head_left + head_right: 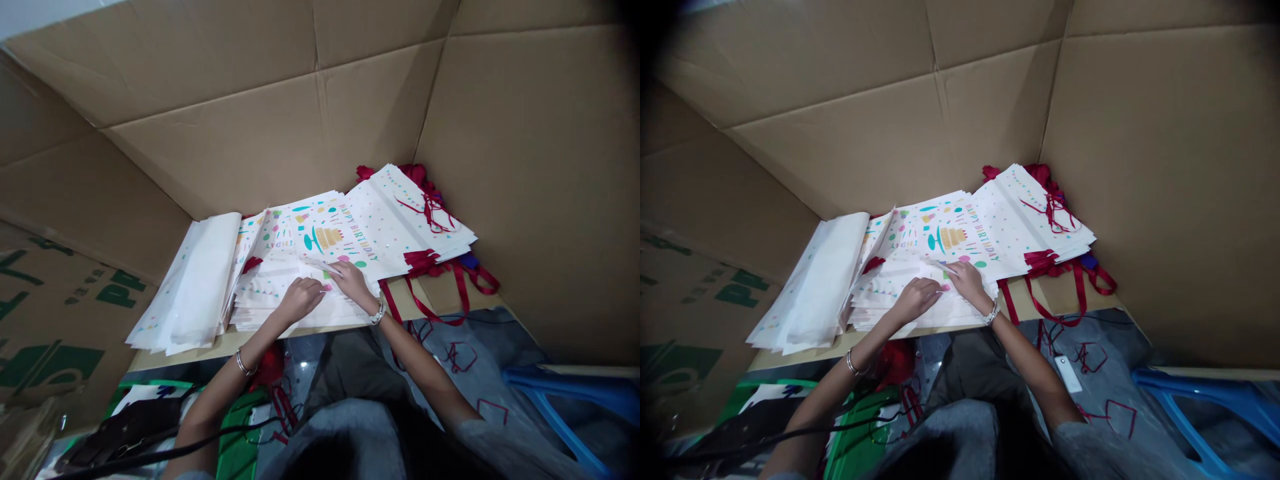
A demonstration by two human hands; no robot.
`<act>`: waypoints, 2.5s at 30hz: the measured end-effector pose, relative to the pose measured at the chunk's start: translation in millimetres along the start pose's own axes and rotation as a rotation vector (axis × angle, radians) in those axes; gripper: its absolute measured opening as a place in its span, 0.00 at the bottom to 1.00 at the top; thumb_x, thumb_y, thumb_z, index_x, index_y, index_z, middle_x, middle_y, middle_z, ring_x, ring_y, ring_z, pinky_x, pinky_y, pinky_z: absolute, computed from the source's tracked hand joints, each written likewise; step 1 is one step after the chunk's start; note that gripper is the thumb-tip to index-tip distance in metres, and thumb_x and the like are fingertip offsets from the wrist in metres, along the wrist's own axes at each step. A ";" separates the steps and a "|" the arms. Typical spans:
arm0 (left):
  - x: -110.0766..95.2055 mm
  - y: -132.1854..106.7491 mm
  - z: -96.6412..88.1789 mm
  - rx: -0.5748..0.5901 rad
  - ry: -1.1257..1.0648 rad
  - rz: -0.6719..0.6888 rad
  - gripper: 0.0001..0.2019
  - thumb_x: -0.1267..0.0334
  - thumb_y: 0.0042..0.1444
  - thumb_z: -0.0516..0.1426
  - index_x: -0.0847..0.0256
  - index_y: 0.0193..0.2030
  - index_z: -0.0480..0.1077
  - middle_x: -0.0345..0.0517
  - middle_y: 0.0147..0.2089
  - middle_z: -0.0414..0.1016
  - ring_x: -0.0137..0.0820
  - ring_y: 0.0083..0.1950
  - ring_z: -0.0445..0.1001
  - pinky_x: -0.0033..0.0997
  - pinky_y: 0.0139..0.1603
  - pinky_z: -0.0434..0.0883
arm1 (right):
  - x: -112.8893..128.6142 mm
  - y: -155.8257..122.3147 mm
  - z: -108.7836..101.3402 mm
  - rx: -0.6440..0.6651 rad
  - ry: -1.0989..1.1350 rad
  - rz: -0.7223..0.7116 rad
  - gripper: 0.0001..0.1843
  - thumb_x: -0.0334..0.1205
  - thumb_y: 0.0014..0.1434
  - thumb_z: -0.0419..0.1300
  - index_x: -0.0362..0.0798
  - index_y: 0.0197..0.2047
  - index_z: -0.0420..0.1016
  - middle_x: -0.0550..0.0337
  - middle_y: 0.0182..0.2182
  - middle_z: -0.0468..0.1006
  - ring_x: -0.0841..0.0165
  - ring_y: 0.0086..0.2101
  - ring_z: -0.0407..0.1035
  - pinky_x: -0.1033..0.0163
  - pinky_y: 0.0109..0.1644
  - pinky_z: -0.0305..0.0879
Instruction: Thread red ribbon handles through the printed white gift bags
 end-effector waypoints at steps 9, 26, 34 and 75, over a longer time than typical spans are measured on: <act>7.1 16.7 -10.8 -0.160 -0.037 -0.033 0.11 0.63 0.73 0.53 0.60 0.48 0.77 0.52 0.47 0.82 0.41 0.50 0.80 0.41 0.52 0.74 | 12.4 -2.4 -24.2 0.126 0.055 -0.247 0.13 0.45 0.71 0.63 0.51 0.54 0.83 0.54 0.51 0.84 0.61 0.52 0.76 0.56 0.60 0.69; 29.6 -20.2 -22.5 -0.084 0.053 0.043 0.10 0.65 0.71 0.56 0.58 0.51 0.78 0.54 0.52 0.81 0.40 0.54 0.77 0.42 0.52 0.70 | -10.3 -1.1 -19.4 -0.052 -0.041 -0.015 0.18 0.44 0.76 0.53 0.51 0.52 0.85 0.53 0.47 0.85 0.59 0.47 0.78 0.59 0.49 0.72; 28.5 6.0 -32.5 -0.344 -0.096 -0.064 0.13 0.58 0.73 0.55 0.59 0.45 0.80 0.53 0.45 0.81 0.38 0.47 0.79 0.39 0.50 0.75 | 4.1 -9.3 -19.0 0.024 -0.052 -0.131 0.17 0.40 0.76 0.53 0.53 0.57 0.83 0.58 0.53 0.84 0.60 0.50 0.76 0.54 0.57 0.70; 25.5 13.3 -11.4 -0.512 -0.188 -0.008 0.07 0.63 0.70 0.59 0.60 0.49 0.77 0.48 0.43 0.81 0.33 0.40 0.79 0.33 0.42 0.76 | 10.1 0.4 -3.9 0.040 -0.010 -0.112 0.12 0.38 0.73 0.60 0.54 0.53 0.84 0.59 0.49 0.86 0.62 0.47 0.76 0.58 0.52 0.69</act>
Point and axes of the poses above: each hand's wrist, its own y-axis towards the middle knuckle, its own z-axis out of the palm, x = y × z, the point moved 3 cm from there along y, towards the middle knuckle
